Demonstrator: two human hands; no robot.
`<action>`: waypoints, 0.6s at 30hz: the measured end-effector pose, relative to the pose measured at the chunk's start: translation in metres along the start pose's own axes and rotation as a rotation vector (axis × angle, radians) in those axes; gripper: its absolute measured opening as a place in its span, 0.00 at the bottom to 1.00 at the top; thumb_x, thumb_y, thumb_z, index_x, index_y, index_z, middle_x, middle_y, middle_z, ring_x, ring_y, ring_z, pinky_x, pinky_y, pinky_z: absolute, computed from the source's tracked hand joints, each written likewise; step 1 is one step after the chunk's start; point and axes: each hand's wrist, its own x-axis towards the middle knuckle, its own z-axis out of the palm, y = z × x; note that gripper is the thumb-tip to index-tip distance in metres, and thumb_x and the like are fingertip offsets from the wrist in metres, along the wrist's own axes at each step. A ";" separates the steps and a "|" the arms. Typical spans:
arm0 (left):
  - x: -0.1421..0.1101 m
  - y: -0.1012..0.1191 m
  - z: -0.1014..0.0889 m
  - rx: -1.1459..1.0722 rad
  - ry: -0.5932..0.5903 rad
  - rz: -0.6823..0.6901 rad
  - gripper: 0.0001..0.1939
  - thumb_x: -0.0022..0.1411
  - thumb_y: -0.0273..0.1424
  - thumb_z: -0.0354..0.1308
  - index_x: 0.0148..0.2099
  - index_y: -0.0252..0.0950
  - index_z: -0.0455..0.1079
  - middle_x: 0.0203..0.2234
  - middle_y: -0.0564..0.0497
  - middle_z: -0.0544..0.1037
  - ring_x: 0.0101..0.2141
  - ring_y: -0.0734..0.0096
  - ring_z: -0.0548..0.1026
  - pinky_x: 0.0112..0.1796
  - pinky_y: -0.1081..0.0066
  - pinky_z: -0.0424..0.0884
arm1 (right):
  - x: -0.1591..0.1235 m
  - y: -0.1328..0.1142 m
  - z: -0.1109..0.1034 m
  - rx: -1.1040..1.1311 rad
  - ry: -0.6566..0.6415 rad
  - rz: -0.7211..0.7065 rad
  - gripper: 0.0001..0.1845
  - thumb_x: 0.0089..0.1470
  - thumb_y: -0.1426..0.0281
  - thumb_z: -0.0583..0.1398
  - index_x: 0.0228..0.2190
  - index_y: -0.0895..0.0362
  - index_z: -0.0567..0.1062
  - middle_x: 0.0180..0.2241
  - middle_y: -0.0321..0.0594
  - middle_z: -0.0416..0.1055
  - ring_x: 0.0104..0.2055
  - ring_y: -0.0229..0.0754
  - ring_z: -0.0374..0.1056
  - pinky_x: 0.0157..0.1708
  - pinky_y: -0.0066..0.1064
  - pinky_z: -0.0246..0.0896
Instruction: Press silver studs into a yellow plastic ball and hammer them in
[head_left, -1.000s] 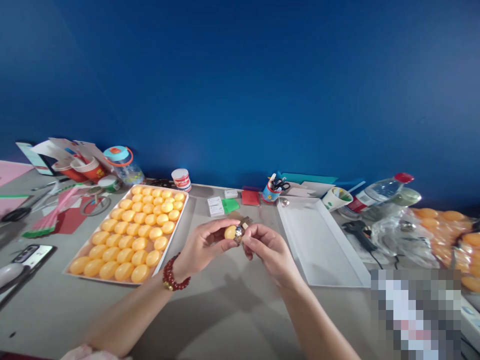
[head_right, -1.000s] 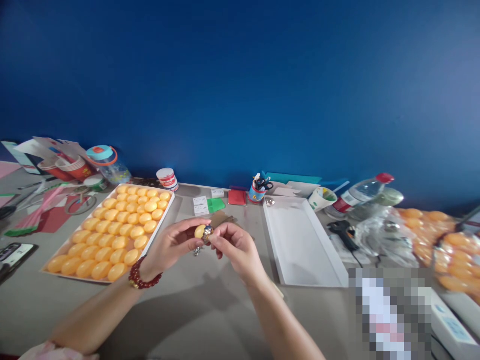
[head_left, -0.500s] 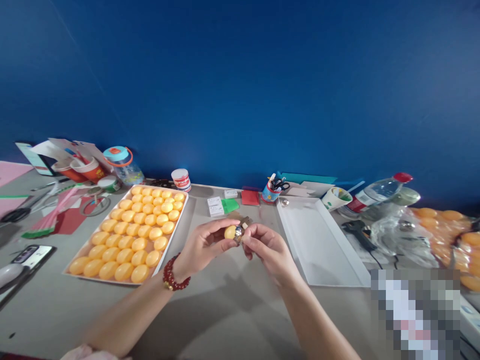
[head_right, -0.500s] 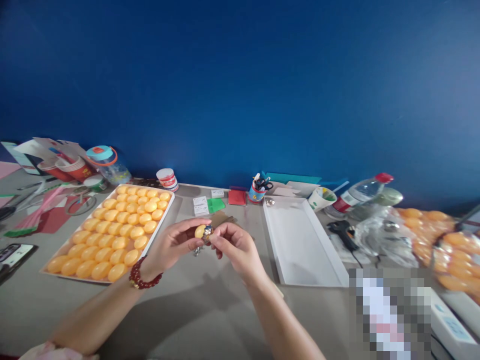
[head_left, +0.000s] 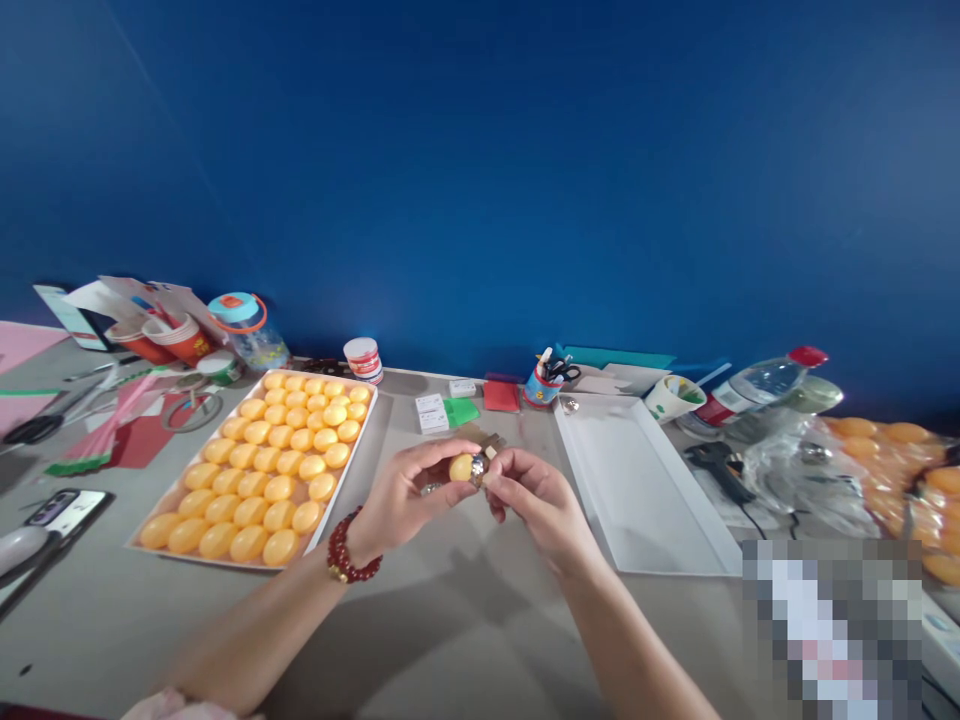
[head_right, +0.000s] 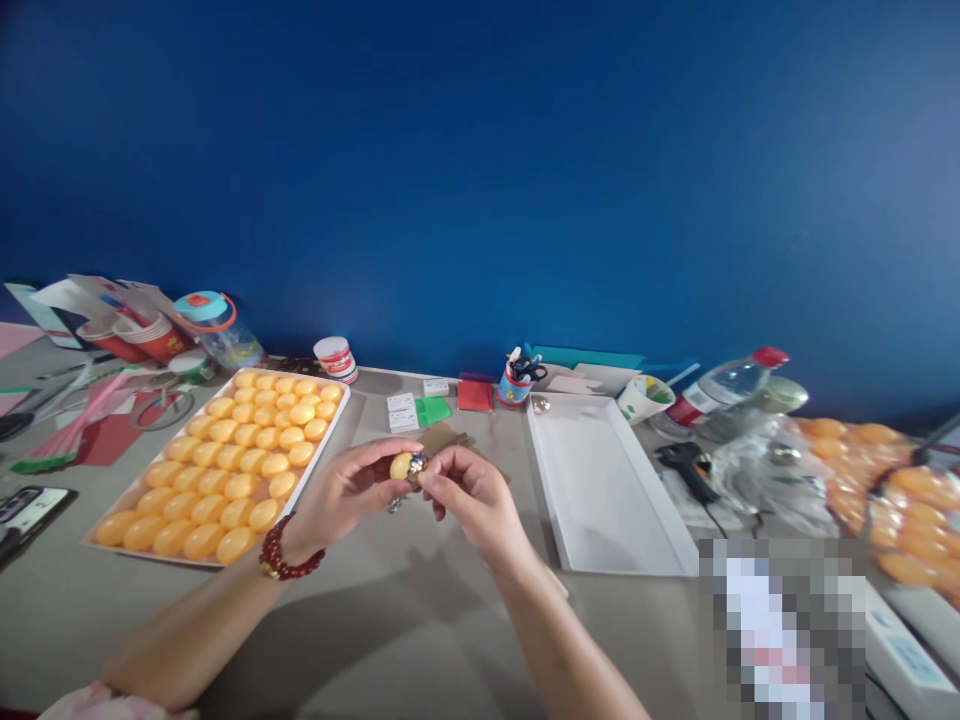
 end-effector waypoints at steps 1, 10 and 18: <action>0.000 0.000 0.000 0.000 -0.001 0.003 0.18 0.61 0.32 0.65 0.53 0.35 0.74 0.43 0.43 0.80 0.36 0.68 0.78 0.34 0.74 0.78 | 0.000 0.000 0.000 -0.002 -0.001 -0.001 0.15 0.51 0.59 0.68 0.28 0.57 0.74 0.24 0.35 0.68 0.24 0.35 0.60 0.25 0.27 0.58; -0.001 -0.003 0.002 -0.045 0.006 0.010 0.18 0.61 0.31 0.65 0.53 0.34 0.74 0.42 0.44 0.80 0.37 0.67 0.78 0.37 0.73 0.78 | -0.001 -0.003 0.002 -0.036 0.000 -0.021 0.15 0.51 0.59 0.69 0.27 0.57 0.74 0.23 0.34 0.67 0.24 0.35 0.60 0.24 0.27 0.58; -0.002 0.002 0.003 0.017 0.014 0.036 0.17 0.61 0.31 0.64 0.53 0.34 0.73 0.41 0.45 0.79 0.35 0.70 0.77 0.34 0.76 0.77 | -0.001 -0.001 0.002 -0.049 0.003 -0.028 0.15 0.51 0.59 0.68 0.28 0.57 0.74 0.23 0.34 0.67 0.25 0.35 0.61 0.25 0.26 0.59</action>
